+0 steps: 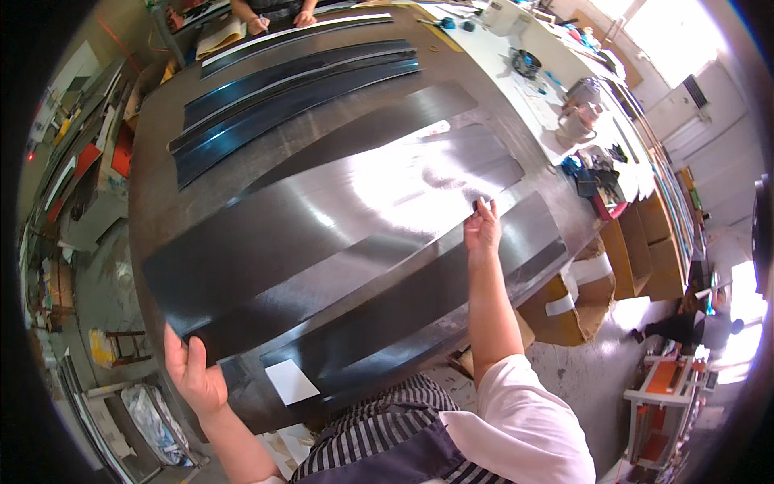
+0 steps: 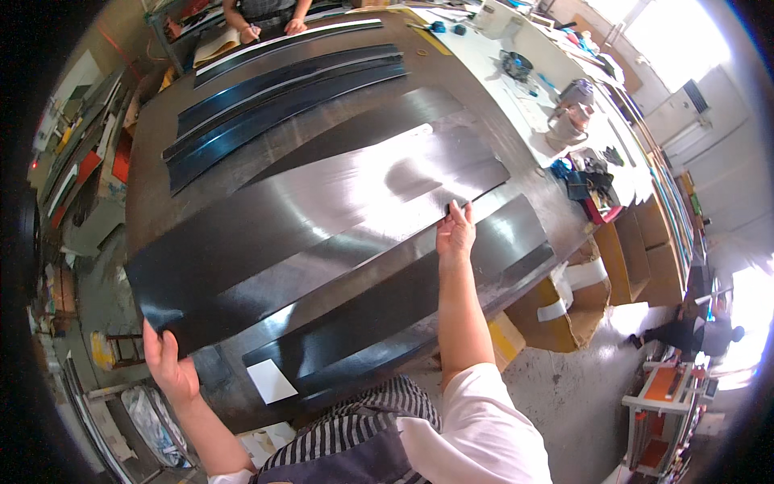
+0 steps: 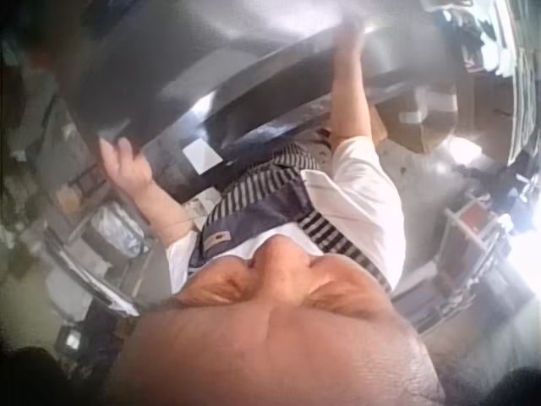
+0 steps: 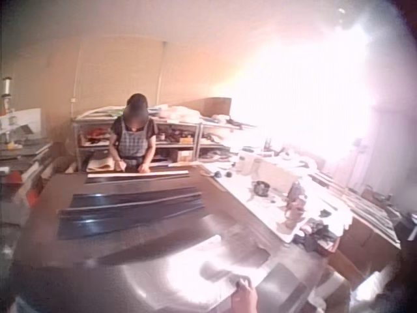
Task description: The person picks up small, dark rectangular metal sheets from a pile on a large workbench. They place each sheet onto a larger, shiny metal surface, aligning it with other sheets already arranged there. The person repeats this process, handling the sheets one by one to build a neat stack.
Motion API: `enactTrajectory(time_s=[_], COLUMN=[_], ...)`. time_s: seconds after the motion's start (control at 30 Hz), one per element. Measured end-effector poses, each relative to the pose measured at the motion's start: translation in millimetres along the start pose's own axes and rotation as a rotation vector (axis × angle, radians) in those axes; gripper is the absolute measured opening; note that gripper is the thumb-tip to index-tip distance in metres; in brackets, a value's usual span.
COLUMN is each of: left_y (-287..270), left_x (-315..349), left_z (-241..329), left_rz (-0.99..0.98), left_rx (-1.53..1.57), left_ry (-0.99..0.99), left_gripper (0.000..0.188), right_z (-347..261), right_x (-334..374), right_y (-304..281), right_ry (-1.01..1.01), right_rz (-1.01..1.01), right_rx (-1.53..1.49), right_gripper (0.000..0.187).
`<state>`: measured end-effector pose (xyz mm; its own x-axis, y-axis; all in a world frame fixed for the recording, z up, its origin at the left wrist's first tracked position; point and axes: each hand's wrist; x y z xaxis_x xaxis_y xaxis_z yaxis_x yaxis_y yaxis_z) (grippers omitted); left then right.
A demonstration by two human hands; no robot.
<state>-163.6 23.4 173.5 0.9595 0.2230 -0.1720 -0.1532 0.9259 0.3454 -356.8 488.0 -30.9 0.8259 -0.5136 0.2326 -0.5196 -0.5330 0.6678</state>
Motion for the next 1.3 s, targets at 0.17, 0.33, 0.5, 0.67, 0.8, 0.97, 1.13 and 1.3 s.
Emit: enactTrajectory(time_s=[0.17,0.33,0.5,0.67,0.8,0.97,1.13,1.3], left_y=[-100.7,-114.3,-104.8,-108.0,-112.7,-107.4,-101.1,-134.6], left_x=[101.1,189.7,214.9,223.1,224.3,223.4,224.7,210.5], left_z=[-69.9,-132.7,-166.3,-180.2,-188.7,-192.5,-184.6,-164.1], left_rz=[0.388,0.475,0.474,0.491,0.454,0.420,0.362,0.399], left_rx=[-0.191,-0.614,-1.039,-1.006,-1.066,-1.063,-1.097,-1.129], left_ry=[-0.290,-0.427,-0.265,-0.255,-0.175,-0.178,-0.119,-0.145], left_gripper=[0.051,0.048,0.043,0.044,0.046,0.047,0.048,0.045], right_z=[-63.4,-46.0,-32.6,-31.5,-25.4,-24.2,-26.4,-26.1], right_x=[87.4,142.3,138.3,125.1,118.0,109.3,106.0,125.1], right_y=[1.2,-123.4,-208.6,-228.0,-225.5,-229.1,-232.2,-211.9], right_ry=[-0.103,-0.152,-0.065,-0.121,-0.142,-0.139,-0.122,-0.516], right_rz=[-0.024,0.252,0.328,0.217,0.300,0.315,0.321,0.360], right_rx=[0.222,0.537,1.075,1.073,1.201,1.196,1.190,1.706], right_gripper=[0.062,0.068,0.068,0.066,0.065,0.063,0.063,0.059])
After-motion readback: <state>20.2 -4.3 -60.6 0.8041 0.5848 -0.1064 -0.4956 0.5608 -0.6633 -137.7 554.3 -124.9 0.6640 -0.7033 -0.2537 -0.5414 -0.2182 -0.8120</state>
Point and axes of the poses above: each hand's wrist, its own x-axis away from the middle knuckle, its own y-axis out of the palm, z = x × y, and after that the axes turned 4 degrees about x, right-handed
